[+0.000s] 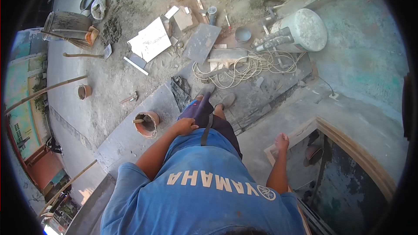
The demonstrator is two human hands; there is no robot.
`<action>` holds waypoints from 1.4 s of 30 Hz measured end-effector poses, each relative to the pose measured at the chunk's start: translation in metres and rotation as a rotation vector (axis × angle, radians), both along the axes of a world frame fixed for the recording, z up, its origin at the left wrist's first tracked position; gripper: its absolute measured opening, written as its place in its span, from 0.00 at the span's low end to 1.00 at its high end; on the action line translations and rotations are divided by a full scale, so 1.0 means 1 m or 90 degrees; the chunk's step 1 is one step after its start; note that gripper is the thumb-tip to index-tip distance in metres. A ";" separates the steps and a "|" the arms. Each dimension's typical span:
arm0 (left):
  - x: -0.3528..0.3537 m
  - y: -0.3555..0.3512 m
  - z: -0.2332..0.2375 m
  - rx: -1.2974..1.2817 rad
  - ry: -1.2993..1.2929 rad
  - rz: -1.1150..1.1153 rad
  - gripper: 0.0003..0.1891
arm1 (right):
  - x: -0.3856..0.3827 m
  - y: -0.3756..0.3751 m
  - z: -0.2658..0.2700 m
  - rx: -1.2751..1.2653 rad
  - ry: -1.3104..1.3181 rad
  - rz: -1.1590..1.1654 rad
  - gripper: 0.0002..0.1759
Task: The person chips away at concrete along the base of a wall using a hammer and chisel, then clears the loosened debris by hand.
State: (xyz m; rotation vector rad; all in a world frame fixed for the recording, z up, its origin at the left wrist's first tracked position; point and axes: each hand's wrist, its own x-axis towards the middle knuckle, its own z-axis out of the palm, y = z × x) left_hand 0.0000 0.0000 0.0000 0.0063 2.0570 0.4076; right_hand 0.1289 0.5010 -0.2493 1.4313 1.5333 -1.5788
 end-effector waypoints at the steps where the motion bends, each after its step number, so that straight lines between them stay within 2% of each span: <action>1: 0.006 0.011 0.005 -0.008 -0.008 0.031 0.18 | -0.011 0.015 -0.019 -0.012 0.067 0.001 0.21; 2: 0.014 0.024 0.007 -0.018 -0.014 0.068 0.18 | -0.033 0.022 -0.014 -0.024 0.070 0.028 0.21; 3: 0.022 0.107 -0.057 0.145 -0.009 0.098 0.18 | -0.068 0.148 0.076 0.164 0.084 0.066 0.21; 7: 0.050 0.100 -0.060 0.146 0.068 0.215 0.16 | -0.153 0.087 0.091 0.130 0.089 0.198 0.21; 11: 0.077 0.091 -0.057 0.140 0.096 0.348 0.16 | -0.193 0.031 0.093 0.059 0.114 0.361 0.22; 14: 0.092 0.079 -0.059 0.137 0.101 0.424 0.17 | -0.214 -0.006 0.103 0.081 0.088 0.491 0.22; 19: 0.097 0.039 -0.084 0.152 0.081 0.475 0.19 | -0.246 -0.050 0.131 0.134 0.101 0.520 0.22; 21: 0.095 0.014 -0.098 0.181 0.109 0.472 0.20 | -0.256 -0.067 0.142 0.150 0.100 0.465 0.20; 23: 0.091 -0.009 -0.107 0.203 0.129 0.490 0.20 | -0.261 -0.089 0.155 0.155 0.089 0.496 0.20; 27: 0.080 -0.067 -0.101 0.206 0.153 0.522 0.20 | -0.277 -0.123 0.131 0.181 0.088 0.656 0.20; 29: 0.089 -0.094 -0.110 0.203 0.190 0.584 0.20 | -0.300 -0.145 0.092 0.209 0.101 0.849 0.20; 30: 0.094 -0.106 -0.113 0.200 0.206 0.618 0.20 | -0.322 -0.159 0.057 0.256 0.203 1.049 0.20; 31: 0.101 -0.117 -0.113 0.195 0.230 0.657 0.20 | -0.348 -0.182 0.035 0.304 0.310 1.246 0.21; 33: 0.119 -0.130 -0.111 0.195 0.251 0.753 0.20 | -0.382 -0.277 0.037 0.263 0.448 1.309 0.22; 35: 0.134 -0.136 -0.107 0.177 0.250 0.853 0.20 | -0.404 -0.400 0.073 0.242 0.566 1.365 0.23; 37: 0.149 -0.139 -0.108 0.160 0.248 0.952 0.21 | -0.407 -0.520 0.127 0.197 0.457 1.401 0.23; 39: 0.165 -0.132 -0.111 0.142 0.249 1.091 0.20 | -0.424 -0.605 0.126 0.156 0.618 1.499 0.22; 40: 0.170 -0.125 -0.115 0.146 0.259 1.120 0.20 | -0.422 -0.645 0.136 0.154 0.630 1.528 0.22; 42: 0.177 -0.114 -0.125 0.092 0.306 1.240 0.20 | -0.408 -0.722 0.164 0.193 0.599 1.712 0.24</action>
